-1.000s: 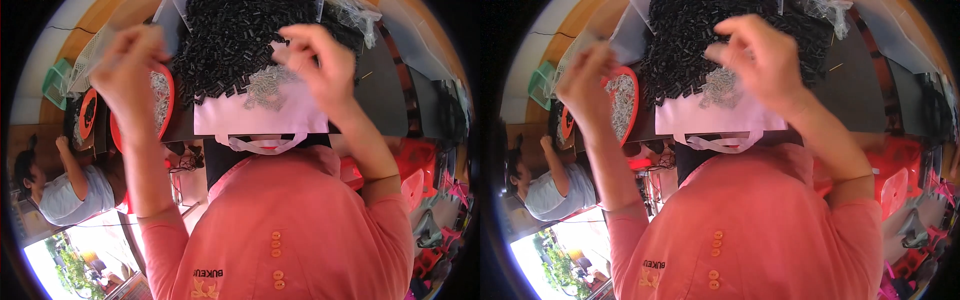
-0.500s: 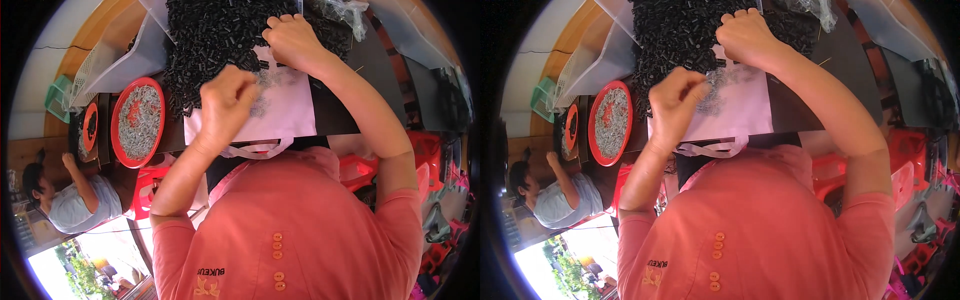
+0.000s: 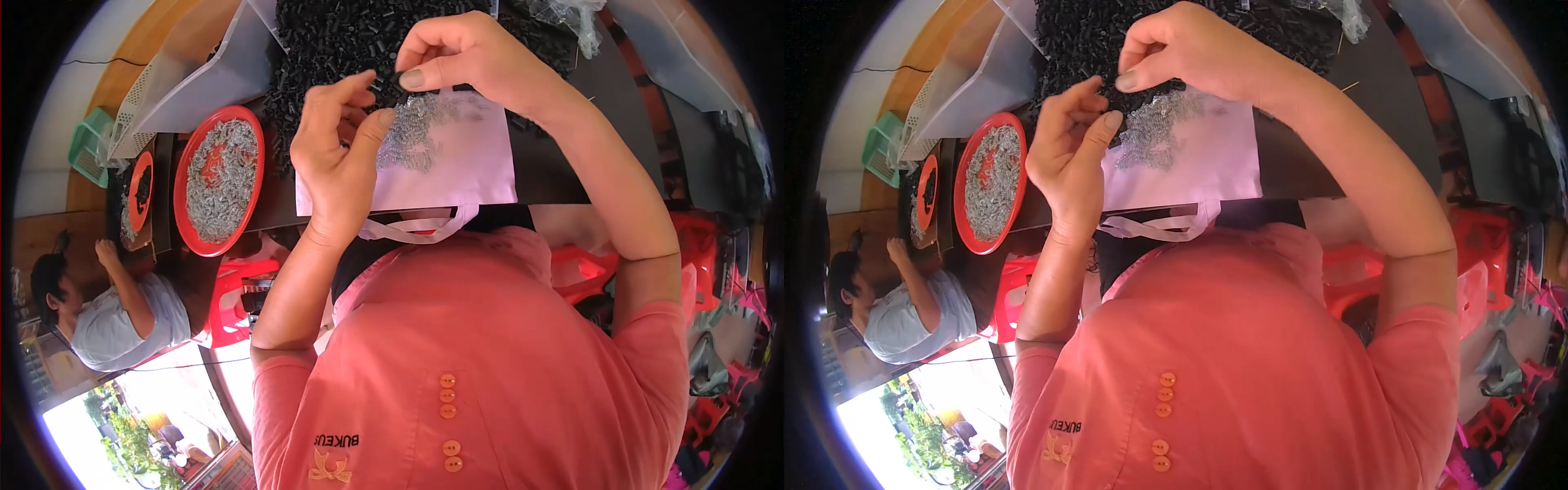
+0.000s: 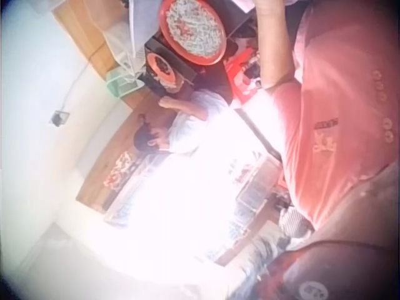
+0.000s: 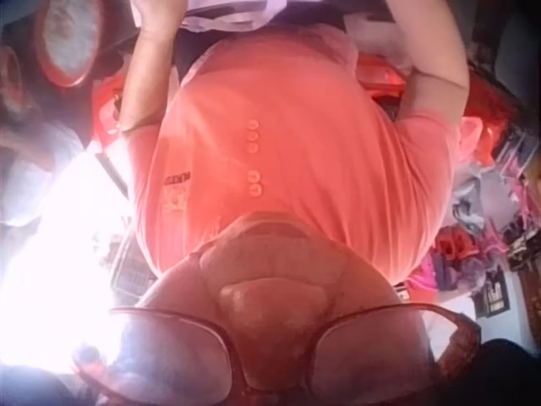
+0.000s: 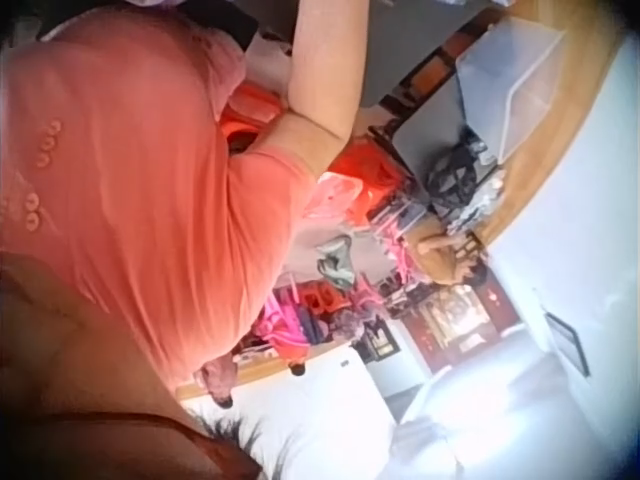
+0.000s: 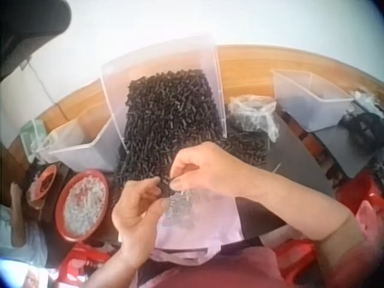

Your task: The person assembles small components by inserting springs into plastic pieces by hand.

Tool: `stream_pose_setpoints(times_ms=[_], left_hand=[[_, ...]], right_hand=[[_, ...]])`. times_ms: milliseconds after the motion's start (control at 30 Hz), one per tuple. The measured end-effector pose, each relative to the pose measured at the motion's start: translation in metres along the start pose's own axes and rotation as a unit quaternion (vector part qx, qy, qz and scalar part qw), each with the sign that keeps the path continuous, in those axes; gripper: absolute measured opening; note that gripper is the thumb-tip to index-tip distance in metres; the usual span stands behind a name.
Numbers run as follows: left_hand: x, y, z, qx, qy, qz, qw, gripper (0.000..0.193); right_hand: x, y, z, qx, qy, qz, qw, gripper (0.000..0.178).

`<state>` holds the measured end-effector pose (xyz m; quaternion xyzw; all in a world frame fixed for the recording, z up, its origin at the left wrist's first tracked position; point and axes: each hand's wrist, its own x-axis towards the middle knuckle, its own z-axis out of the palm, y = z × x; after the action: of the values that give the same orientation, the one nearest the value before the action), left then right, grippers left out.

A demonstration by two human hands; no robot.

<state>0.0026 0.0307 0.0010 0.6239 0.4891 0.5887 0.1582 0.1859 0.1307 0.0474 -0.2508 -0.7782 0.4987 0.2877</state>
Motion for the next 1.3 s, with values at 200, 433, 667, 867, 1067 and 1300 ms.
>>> stream_pose_setpoints(times_ms=[200, 433, 667, 867, 1067, 1300], left_hand=[[-0.002, 0.005, 0.008, -0.031, 0.003, 0.062, 0.998, 0.022], [-0.015, 0.007, 0.003, -0.046, -0.01, 0.05, 0.998, 0.015], [-0.036, 0.002, -0.013, -0.167, 0.0, -0.151, 0.974, 0.01], [-0.048, -0.007, -0.015, -0.133, -0.02, -0.136, 0.981, 0.01], [-0.044, -0.002, -0.015, -0.182, -0.011, -0.19, 0.965, 0.011], [-0.041, 0.0, -0.015, -0.214, -0.026, -0.238, 0.947, 0.013]], right_hand=[[-0.021, -0.012, 0.022, 0.215, 0.001, 0.118, 0.969, 0.02], [-0.038, -0.007, 0.032, 0.23, 0.03, 0.158, 0.96, 0.014], [-0.05, 0.044, 0.028, -0.467, 0.125, -0.15, 0.862, 0.005], [-0.045, 0.052, 0.027, -0.524, 0.099, -0.152, 0.832, 0.006], [-0.046, 0.055, 0.027, -0.499, 0.104, -0.187, 0.84, 0.004], [-0.043, 0.059, 0.028, -0.534, 0.095, -0.189, 0.819, 0.005]])
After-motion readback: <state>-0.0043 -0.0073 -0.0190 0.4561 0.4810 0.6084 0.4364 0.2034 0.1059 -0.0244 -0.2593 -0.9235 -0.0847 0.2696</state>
